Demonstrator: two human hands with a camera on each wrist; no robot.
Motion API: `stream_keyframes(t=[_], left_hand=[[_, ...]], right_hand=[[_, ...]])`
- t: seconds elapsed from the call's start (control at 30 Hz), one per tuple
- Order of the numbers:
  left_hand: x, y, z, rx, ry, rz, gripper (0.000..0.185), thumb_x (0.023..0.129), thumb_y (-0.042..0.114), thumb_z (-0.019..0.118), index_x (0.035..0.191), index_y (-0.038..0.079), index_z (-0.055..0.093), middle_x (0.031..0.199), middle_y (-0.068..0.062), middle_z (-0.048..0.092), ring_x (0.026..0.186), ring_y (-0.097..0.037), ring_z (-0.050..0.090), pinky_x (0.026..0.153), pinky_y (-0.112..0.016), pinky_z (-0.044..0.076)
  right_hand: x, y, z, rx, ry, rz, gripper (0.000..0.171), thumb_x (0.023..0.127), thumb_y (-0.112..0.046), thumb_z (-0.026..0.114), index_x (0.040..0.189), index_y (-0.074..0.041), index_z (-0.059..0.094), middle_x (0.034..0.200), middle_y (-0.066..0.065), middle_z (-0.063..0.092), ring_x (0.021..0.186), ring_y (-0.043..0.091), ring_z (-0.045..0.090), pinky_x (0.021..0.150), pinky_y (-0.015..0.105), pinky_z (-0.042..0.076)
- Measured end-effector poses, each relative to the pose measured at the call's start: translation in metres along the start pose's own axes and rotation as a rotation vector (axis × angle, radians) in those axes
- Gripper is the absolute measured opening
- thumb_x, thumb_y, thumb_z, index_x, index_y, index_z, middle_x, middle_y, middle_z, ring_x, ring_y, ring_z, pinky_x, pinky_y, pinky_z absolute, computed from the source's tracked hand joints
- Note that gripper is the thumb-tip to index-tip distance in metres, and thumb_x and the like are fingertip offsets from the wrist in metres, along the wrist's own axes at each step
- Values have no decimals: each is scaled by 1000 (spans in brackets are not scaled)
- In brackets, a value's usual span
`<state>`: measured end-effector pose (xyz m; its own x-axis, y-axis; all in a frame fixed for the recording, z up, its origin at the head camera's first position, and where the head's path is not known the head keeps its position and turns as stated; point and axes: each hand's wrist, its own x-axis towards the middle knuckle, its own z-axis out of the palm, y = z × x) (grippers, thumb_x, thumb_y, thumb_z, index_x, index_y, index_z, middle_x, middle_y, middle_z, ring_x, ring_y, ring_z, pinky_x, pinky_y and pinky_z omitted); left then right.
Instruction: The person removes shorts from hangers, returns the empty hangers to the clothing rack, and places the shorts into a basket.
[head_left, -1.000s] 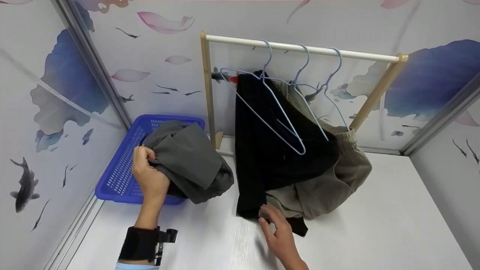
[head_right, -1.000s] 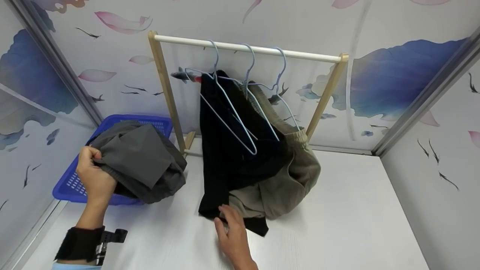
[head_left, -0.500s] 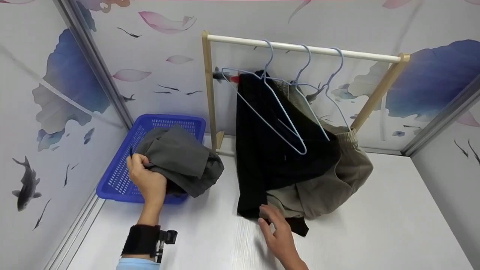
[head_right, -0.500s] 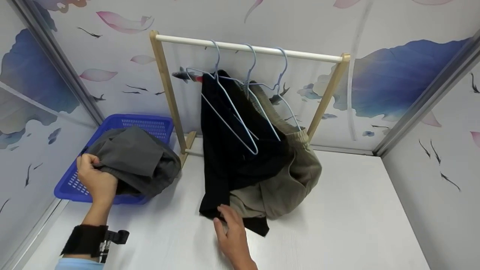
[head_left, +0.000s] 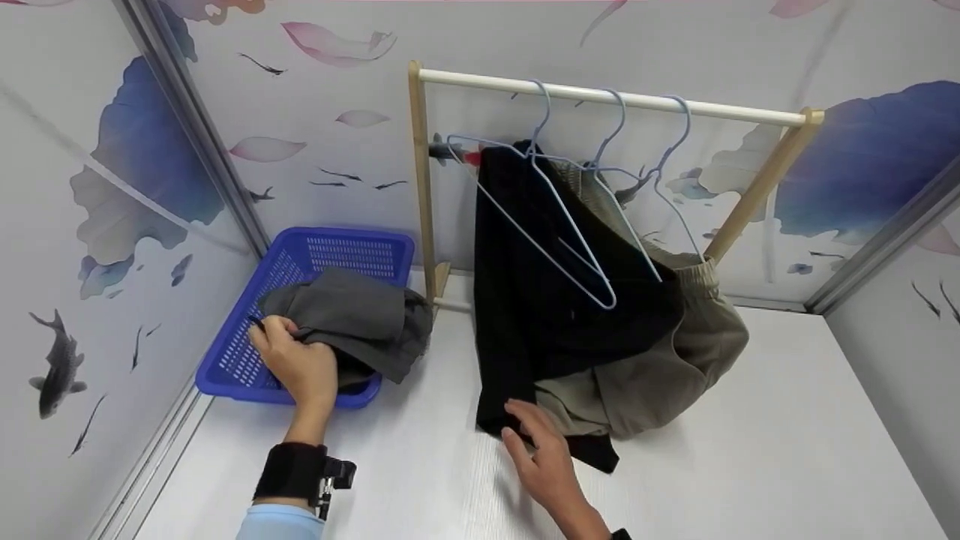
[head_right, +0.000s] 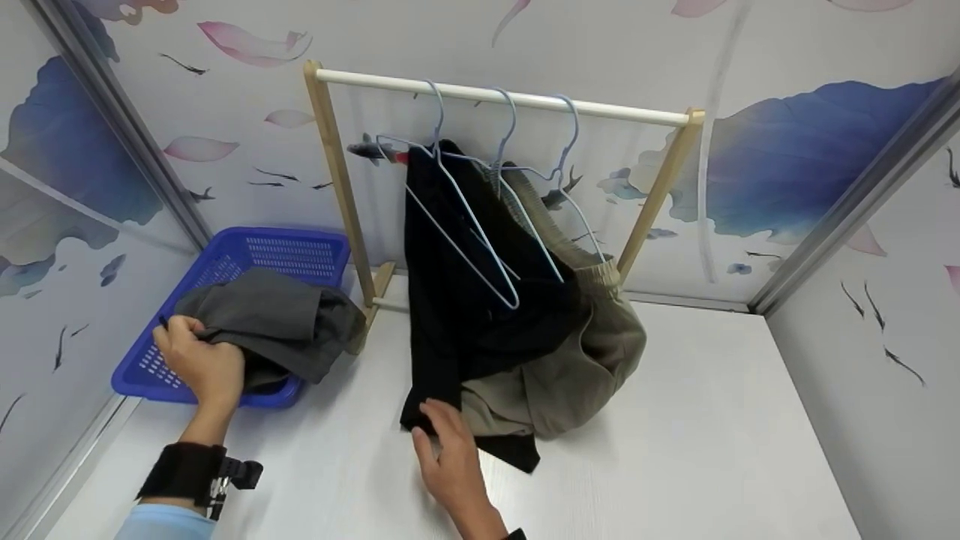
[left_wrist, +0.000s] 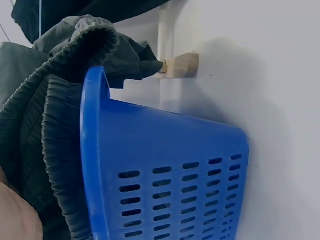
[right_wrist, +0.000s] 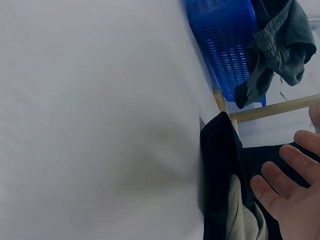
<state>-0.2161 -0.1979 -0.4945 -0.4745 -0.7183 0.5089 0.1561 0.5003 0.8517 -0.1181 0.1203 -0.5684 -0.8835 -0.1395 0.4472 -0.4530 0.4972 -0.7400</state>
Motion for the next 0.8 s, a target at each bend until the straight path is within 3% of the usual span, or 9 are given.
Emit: stream_keyframes(t=[0.3, 0.53, 0.8], left_hand=[[1, -8, 5, 109, -84, -32, 29, 77, -24, 43, 84, 4, 36, 97, -13, 28, 95, -34, 33, 88, -43, 29], [2, -16, 7, 221, -166, -46, 28, 80, -21, 45, 85, 4, 34, 100, -16, 30, 99, -40, 34, 89, -49, 31], [3, -21, 10, 351, -289, 29, 20, 82, -19, 52, 92, -4, 42, 112, -28, 38, 103, -49, 41, 92, -57, 38]], right_hand=[[15, -8, 11, 2, -53, -8, 32, 103, -15, 64, 132, -3, 66, 136, 14, 63, 126, 32, 61, 99, 49, 53], [25, -14, 20, -6, -50, -68, 32, 102, -11, 65, 132, -2, 66, 134, 15, 64, 126, 32, 60, 101, 52, 50], [36, -17, 24, 8, -29, -118, 31, 101, -9, 65, 130, 0, 66, 132, 17, 65, 123, 33, 62, 99, 51, 51]])
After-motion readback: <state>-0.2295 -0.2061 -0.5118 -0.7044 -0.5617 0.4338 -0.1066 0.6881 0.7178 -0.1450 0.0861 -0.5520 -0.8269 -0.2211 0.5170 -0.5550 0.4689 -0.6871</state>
